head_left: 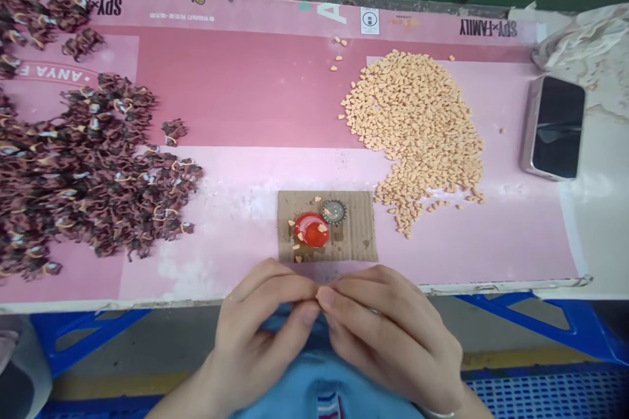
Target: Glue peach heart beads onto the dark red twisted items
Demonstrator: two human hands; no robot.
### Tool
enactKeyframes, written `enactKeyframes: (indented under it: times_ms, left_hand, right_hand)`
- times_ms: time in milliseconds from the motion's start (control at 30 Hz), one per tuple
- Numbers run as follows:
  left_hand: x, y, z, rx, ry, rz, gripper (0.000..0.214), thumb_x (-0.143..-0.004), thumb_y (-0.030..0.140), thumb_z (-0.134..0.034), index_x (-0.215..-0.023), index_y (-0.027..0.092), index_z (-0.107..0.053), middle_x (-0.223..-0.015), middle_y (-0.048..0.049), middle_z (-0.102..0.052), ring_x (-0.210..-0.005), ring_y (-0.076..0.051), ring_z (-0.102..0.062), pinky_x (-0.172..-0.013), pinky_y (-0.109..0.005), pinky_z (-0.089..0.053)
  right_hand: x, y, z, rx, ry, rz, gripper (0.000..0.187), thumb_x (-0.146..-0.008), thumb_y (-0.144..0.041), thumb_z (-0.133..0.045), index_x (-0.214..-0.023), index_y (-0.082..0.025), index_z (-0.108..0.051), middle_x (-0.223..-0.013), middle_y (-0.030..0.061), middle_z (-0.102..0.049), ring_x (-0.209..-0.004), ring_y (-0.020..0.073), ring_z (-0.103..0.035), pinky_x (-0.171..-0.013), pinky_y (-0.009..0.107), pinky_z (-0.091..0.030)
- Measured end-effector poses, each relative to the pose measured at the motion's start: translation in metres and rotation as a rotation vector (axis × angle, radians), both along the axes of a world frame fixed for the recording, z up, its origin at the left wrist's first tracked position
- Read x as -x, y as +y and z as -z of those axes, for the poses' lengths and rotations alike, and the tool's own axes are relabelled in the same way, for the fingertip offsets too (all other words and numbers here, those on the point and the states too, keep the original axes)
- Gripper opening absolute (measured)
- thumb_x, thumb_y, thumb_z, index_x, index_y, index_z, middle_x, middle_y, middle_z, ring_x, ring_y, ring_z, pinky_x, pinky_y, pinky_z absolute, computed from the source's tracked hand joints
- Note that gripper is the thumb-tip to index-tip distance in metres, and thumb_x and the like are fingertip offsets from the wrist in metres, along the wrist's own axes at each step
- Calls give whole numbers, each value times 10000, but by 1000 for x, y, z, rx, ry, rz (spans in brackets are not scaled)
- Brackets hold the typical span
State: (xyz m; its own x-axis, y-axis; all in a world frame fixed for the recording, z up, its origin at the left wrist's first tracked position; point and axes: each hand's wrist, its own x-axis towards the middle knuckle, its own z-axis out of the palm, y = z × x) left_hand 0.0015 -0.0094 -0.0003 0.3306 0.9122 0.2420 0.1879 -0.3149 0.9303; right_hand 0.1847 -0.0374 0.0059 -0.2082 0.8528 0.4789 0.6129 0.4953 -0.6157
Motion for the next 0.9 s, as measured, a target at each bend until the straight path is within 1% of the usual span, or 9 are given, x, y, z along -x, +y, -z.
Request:
enactKeyframes:
  times_ms: [100, 167, 267, 367, 467, 567, 633, 767, 900]
  left_hand:
    - [2, 0, 2, -31, 9, -37, 80, -1010, 129, -664, -983, 192, -706, -776, -29, -746, -687, -136, -709, -636, -192, -612]
    - [2, 0, 3, -49, 25, -43, 75, -997, 133, -673, -974, 196, -706, -790, -37, -753, -702, -147, -725, -643, -205, -620]
    - [4, 1, 3, -92, 66, -57, 105, -980, 97, -662, -942, 192, -686, -777, -32, -734, -717, -145, -728, -661, -199, -619]
    - [6, 3, 2, -151, 141, -20, 130, -991, 68, -630, -955, 190, -660, -785, -24, -736, -742, -138, -724, -721, -197, -625]
    - [10, 4, 0, -216, 229, 48, 123, -1030, 79, -599, -1004, 193, -639, -803, -18, -748, -747, -139, -722, -763, -218, -630]
    - [13, 3, 1, -261, 311, 60, 142, -1076, 89, -541, -1040, 198, -623, -818, -15, -750, -763, -145, -718, -790, -243, -625]
    - [14, 2, 2, -276, 332, 61, 139, -1102, 116, -514, -1055, 195, -618, -835, -19, -751, -784, -144, -711, -797, -238, -616]
    - [13, 2, 3, -265, 332, 42, 167, -1139, 187, -463, -1066, 187, -613, -864, -22, -736, -816, -122, -690, -796, -190, -589]
    - [17, 4, 4, -249, 317, 26, 164, -1136, 211, -480, -1079, 183, -631, -895, -31, -717, -844, -124, -690, -802, -183, -585]
  right_hand:
    - [2, 2, 2, 16, 93, -6, 127, -1013, -82, -641, -1094, -161, -698, -867, 29, -794, -811, 95, -767, -795, 174, -663]
    - [4, 3, 2, 54, 171, -18, 127, -1022, -84, -613, -1074, -168, -693, -865, 31, -783, -782, 88, -762, -764, 162, -658]
    - [7, 5, 3, 100, 234, -10, 102, -1041, -123, -595, -1056, -173, -682, -867, 32, -777, -769, 90, -757, -736, 162, -654]
    - [8, 8, 2, 97, 229, 24, 85, -1024, -114, -618, -1019, -177, -674, -832, 23, -770, -741, 101, -744, -716, 185, -653]
    - [5, 11, -1, 98, 139, 3, 99, -1001, -89, -640, -975, -180, -665, -799, 10, -764, -711, 102, -729, -708, 203, -648]
    - [3, 14, -6, 110, 18, -17, 98, -997, -84, -645, -961, -174, -660, -799, 10, -764, -714, 96, -730, -729, 196, -640]
    - [3, 16, -8, 112, -7, -27, 110, -990, -74, -640, -951, -176, -652, -798, 6, -762, -717, 89, -732, -741, 179, -634]
    - [6, 18, -6, 147, 94, -26, 117, -974, -74, -638, -937, -186, -645, -805, 2, -751, -722, 84, -728, -732, 162, -627]
    - [6, 20, -3, 218, 208, -10, 116, -964, -83, -655, -929, -193, -659, -805, -3, -742, -705, 90, -717, -679, 170, -616]
